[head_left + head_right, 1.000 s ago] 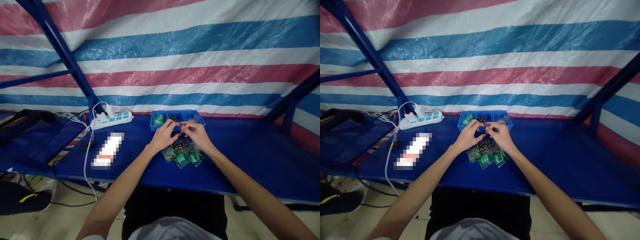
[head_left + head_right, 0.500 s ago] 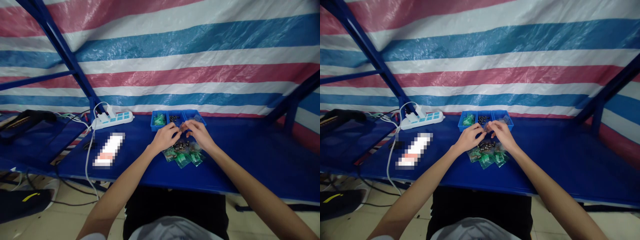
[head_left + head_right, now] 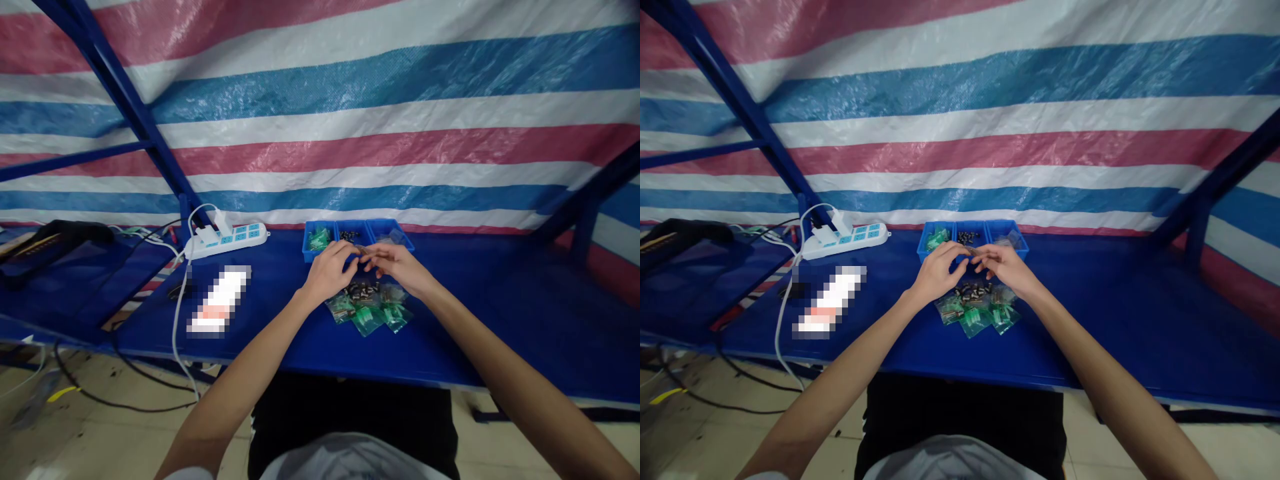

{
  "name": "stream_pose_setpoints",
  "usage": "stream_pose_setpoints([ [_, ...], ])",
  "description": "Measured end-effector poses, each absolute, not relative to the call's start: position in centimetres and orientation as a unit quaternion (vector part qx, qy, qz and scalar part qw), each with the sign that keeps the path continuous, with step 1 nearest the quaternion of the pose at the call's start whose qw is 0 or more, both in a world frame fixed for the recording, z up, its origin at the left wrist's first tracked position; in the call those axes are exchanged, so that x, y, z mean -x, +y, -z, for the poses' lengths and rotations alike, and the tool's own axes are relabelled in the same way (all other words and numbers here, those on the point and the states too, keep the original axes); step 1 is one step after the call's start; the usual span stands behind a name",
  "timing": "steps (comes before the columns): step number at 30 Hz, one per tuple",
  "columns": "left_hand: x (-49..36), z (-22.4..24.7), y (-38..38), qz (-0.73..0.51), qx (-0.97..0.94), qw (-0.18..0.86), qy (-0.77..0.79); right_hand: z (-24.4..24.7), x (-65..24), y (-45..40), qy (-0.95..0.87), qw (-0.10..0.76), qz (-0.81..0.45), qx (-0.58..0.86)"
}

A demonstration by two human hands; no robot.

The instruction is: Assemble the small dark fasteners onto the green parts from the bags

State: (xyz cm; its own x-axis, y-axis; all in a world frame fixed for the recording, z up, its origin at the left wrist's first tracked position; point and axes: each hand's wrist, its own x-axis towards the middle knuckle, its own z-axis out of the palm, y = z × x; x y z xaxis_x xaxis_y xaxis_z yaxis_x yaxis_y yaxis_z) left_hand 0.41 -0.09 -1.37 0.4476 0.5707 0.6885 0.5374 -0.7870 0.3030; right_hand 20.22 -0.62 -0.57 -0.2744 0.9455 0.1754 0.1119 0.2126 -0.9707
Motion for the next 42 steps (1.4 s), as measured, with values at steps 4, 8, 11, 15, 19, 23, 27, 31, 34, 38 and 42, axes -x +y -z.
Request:
stream_pose_setpoints([
  [4, -0.4, 1.4, -0.1, -0.396, -0.853, 0.033, 0.339, 1.1, -20.4, 0.0, -0.685, 0.441, -0.378, 0.439],
  [8, -0.3, 1.3, -0.2, -0.388, -0.852, 0.044, 0.348, 1.1, -21.4, 0.7, -0.682, 0.468, -0.279, 0.488],
  [11, -0.1, 1.4, 0.0, -0.381, -0.846, 0.045, 0.370, 1.0, -22.7, 1.5, -0.659, 0.504, -0.168, 0.532],
  [15, 0.0, 1.4, 0.2, -0.355, -0.848, 0.047, 0.390, 1.3, -24.6, 2.6, -0.631, 0.514, -0.059, 0.578],
  [19, 0.0, 1.5, 0.2, -0.312, -0.862, 0.033, 0.398, 0.9, -25.6, 2.5, -0.655, 0.426, 0.067, 0.620],
  [23, 0.2, 1.6, 0.3, -0.269, -0.882, 0.042, 0.385, -0.1, -24.7, 1.3, -0.728, 0.395, -0.010, 0.561],
  [27, 0.3, 1.7, 0.5, -0.252, -0.897, 0.055, 0.358, 0.2, -23.0, 0.5, -0.801, 0.283, -0.188, 0.493],
  [31, 0.2, 1.7, 0.3, -0.248, -0.900, 0.042, 0.357, 0.9, -22.7, 0.2, -0.833, 0.186, -0.242, 0.462],
  [34, 0.0, 1.6, 0.1, -0.240, -0.899, 0.036, 0.365, 1.2, -23.4, 0.3, -0.839, 0.154, -0.239, 0.464],
  [38, -0.1, 1.6, 0.0, -0.238, -0.900, 0.034, 0.363, 1.4, -23.7, 0.6, -0.830, 0.147, -0.254, 0.474],
  [42, -0.2, 1.6, 0.0, -0.229, -0.901, 0.036, 0.366, 1.7, -23.3, 0.7, -0.829, 0.159, -0.248, 0.476],
])
